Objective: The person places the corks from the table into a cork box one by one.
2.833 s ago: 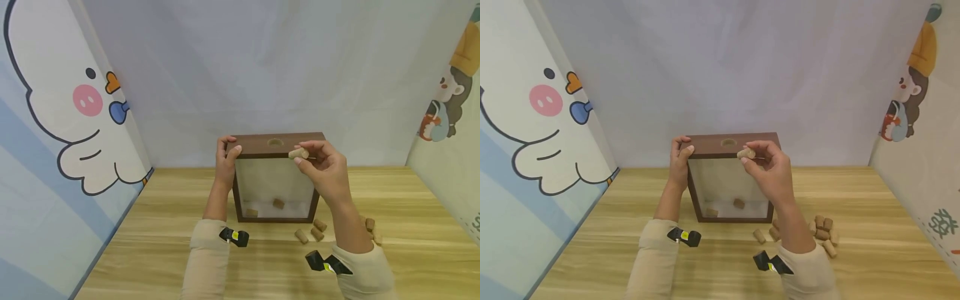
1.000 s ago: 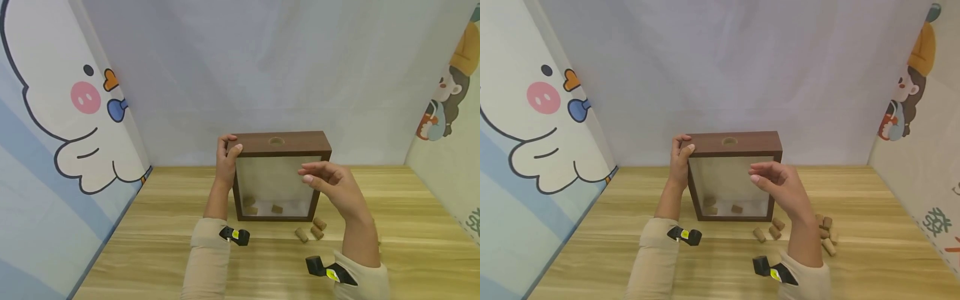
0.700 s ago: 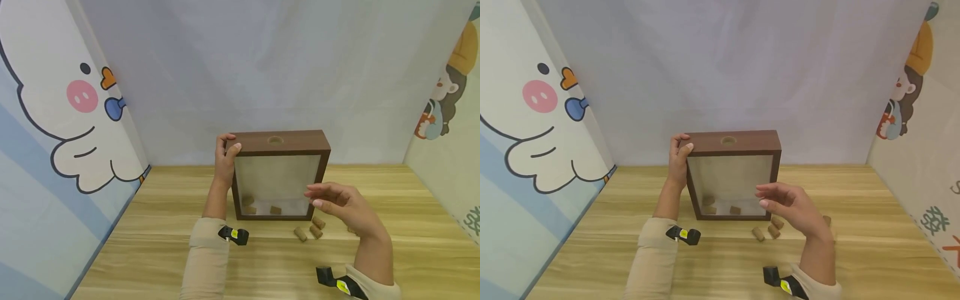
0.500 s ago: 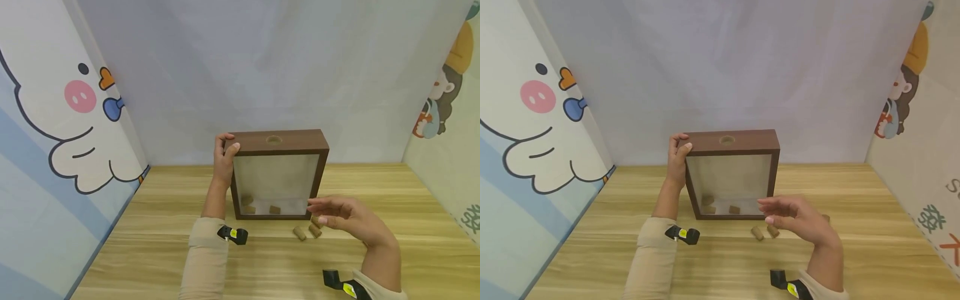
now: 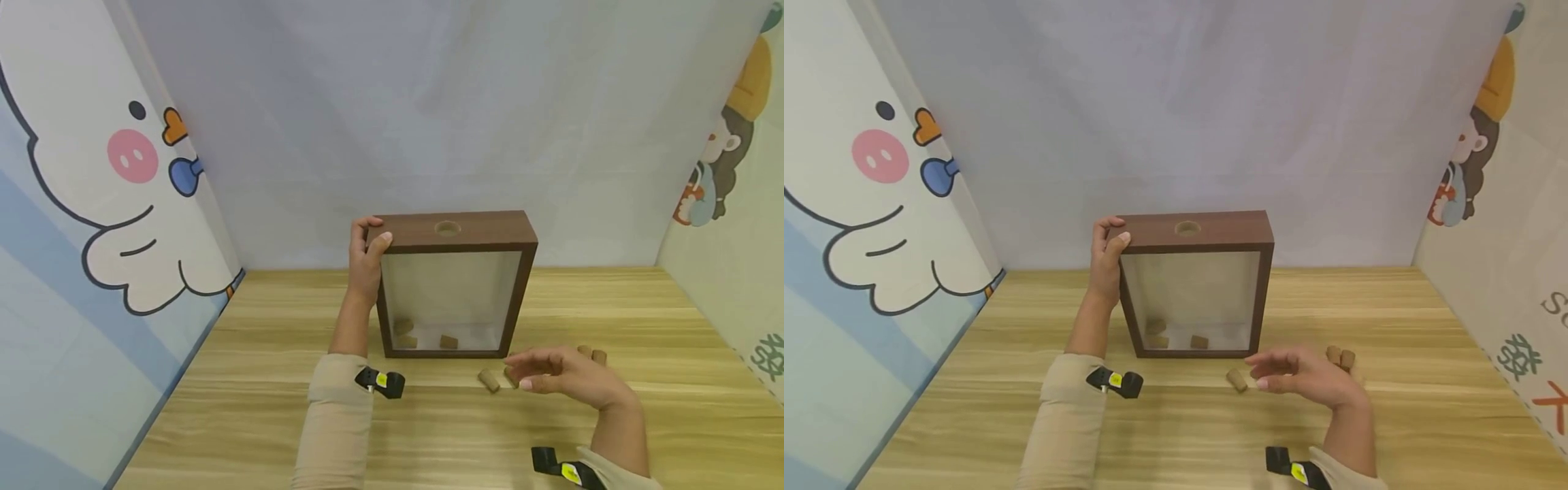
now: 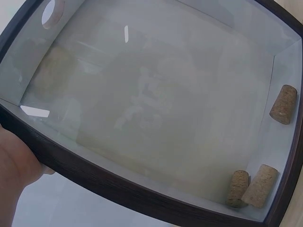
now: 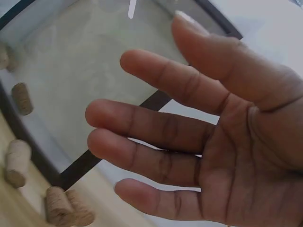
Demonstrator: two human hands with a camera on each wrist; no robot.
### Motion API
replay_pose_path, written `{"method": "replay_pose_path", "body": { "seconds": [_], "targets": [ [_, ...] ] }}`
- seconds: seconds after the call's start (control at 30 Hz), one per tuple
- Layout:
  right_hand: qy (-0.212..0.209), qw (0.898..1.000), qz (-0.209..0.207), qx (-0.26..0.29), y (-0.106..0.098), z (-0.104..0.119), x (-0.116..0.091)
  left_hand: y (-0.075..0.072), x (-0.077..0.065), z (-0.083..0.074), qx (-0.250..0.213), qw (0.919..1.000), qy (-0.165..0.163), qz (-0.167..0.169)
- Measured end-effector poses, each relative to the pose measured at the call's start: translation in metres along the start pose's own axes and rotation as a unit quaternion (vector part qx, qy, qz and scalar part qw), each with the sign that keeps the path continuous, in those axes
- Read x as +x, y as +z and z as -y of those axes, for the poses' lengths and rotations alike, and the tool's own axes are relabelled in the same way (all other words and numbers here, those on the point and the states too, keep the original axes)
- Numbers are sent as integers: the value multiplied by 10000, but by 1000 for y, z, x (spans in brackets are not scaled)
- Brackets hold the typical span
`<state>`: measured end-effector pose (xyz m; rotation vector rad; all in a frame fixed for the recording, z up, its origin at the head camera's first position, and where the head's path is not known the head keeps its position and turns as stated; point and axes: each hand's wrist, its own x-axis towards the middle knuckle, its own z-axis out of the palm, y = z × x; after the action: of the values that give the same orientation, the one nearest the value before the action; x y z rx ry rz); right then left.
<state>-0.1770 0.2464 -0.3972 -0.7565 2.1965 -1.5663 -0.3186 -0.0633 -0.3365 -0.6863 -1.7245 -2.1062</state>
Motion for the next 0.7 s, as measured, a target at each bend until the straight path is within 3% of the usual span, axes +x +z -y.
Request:
{"method": "replay_pose_path", "body": {
  "seconds": [0.17, 0.43, 0.7],
  "targets": [
    [403, 9991, 75, 53, 5, -15, 6, 0, 1, 0, 16, 10000, 33, 20],
    [696, 9963, 166, 476, 6, -25, 8, 0, 1, -1, 14, 10000, -5, 37],
    [736, 9967, -203, 260, 9, -32, 11, -1, 1, -1, 3, 10000, -31, 20]
  ]
}}
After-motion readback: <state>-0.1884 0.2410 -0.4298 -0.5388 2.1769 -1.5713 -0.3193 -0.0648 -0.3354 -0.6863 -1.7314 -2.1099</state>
